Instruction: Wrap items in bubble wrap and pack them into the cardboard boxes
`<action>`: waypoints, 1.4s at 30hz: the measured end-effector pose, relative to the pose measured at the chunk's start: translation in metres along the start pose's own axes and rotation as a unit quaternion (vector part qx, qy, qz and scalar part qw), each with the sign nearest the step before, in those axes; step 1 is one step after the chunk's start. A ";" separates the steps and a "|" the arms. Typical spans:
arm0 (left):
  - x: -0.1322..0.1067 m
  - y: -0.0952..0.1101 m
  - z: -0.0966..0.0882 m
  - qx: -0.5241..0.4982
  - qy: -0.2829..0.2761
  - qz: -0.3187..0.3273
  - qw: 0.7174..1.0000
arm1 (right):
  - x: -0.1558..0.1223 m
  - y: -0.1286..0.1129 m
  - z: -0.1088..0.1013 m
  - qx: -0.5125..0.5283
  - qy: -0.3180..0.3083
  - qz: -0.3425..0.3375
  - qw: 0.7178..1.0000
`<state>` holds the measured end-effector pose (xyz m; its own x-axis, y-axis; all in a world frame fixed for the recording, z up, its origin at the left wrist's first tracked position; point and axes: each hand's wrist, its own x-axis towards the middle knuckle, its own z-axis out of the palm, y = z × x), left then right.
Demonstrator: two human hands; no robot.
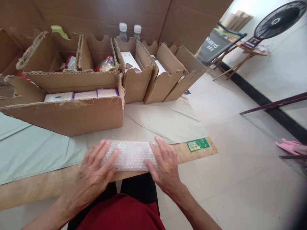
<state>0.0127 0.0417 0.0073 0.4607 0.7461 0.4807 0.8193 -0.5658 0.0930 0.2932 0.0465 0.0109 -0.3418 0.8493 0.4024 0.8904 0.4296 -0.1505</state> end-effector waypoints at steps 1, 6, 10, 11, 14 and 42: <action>0.003 0.002 0.003 -0.011 -0.034 0.037 0.999 | 0.002 -0.005 0.001 0.007 -0.023 -0.025 0.999; 0.009 -0.007 0.027 -0.018 -0.162 0.117 0.980 | 0.003 -0.015 0.021 0.045 -0.161 -0.045 0.985; 0.008 -0.014 0.033 -0.030 -0.185 0.107 0.976 | 0.002 -0.011 0.027 0.061 -0.192 -0.022 0.979; 0.009 -0.014 0.032 -0.033 -0.186 0.107 0.976 | 0.002 -0.009 0.025 0.069 -0.193 -0.025 0.978; 0.009 -0.013 0.025 -0.053 -0.183 0.114 0.975 | 0.005 0.001 0.016 0.102 -0.182 -0.026 0.978; 0.005 -0.003 0.004 -0.237 -0.048 -0.303 0.922 | 0.005 0.036 -0.014 0.427 -0.158 0.185 0.871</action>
<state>0.0138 0.0486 0.0060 0.0140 0.9904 0.1373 0.7053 -0.1071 0.7008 0.3278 0.0621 0.0198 -0.2643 0.9623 -0.0643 0.4555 0.0658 -0.8878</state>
